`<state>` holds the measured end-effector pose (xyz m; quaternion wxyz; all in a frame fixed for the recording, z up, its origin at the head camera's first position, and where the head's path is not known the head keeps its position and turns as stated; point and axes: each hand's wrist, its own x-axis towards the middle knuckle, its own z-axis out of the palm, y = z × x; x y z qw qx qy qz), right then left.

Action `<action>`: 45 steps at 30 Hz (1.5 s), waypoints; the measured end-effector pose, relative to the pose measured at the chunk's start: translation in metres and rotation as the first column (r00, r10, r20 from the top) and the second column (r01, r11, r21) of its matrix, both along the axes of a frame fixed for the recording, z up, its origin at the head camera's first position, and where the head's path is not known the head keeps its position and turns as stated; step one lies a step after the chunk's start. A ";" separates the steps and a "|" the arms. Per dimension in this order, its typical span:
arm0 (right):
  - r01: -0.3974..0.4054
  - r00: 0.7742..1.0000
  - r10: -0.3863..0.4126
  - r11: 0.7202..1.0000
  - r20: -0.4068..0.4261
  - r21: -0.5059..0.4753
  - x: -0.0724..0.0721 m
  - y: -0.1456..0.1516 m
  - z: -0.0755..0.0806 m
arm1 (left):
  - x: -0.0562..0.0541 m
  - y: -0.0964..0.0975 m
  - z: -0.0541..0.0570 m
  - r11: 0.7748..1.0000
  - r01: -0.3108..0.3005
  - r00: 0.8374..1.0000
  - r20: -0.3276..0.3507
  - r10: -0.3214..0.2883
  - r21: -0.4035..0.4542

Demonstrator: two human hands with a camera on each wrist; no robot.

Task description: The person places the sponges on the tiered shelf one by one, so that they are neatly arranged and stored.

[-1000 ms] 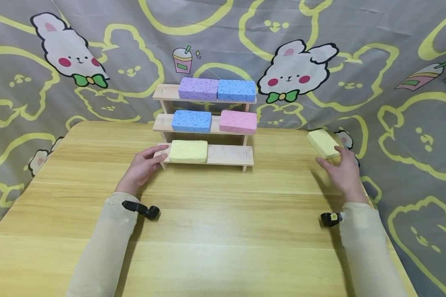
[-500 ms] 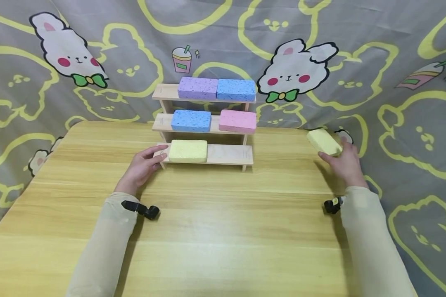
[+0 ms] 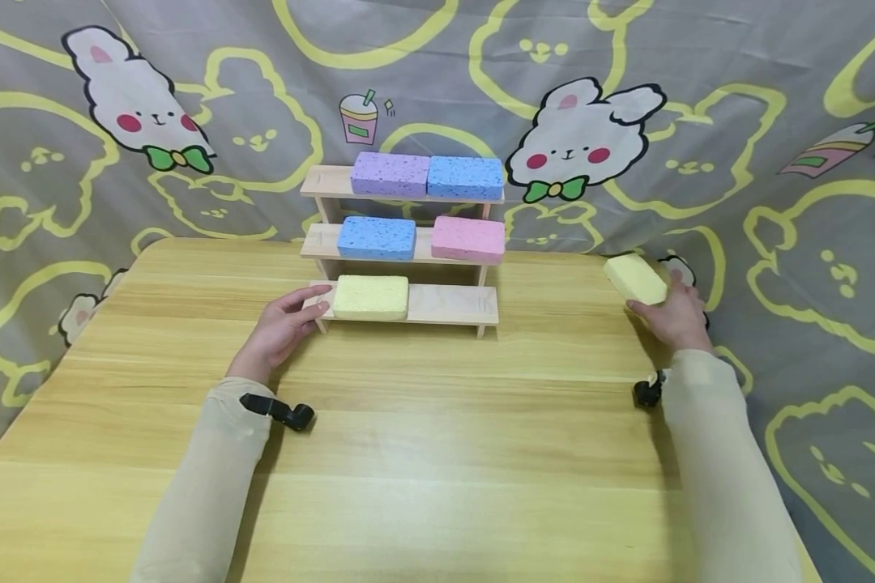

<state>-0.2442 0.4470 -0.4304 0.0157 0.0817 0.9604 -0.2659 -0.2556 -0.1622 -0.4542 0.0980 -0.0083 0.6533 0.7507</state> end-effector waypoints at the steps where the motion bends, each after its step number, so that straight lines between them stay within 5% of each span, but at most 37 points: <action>1: 0.000 1.000 0.000 1.000 -0.006 0.014 -0.001 0.001 0.000 | 0.000 0.000 0.000 1.000 0.000 1.000 0.000 0.000 -0.002; 14: 0.028 1.000 -0.028 0.999 0.003 -0.016 0.006 0.004 -0.002 | -0.002 0.000 0.000 1.000 0.003 1.000 0.012 -0.002 -0.027; 25: 0.002 0.994 -0.007 0.999 -0.110 -0.050 0.014 -0.006 0.009 | -0.001 -0.002 0.001 1.000 -0.005 1.000 0.005 0.005 -0.015; 45: -0.050 0.985 0.026 0.990 -0.173 -0.132 0.034 -0.024 0.016 | 0.001 -0.001 0.002 1.000 0.014 1.000 0.019 -0.014 -0.009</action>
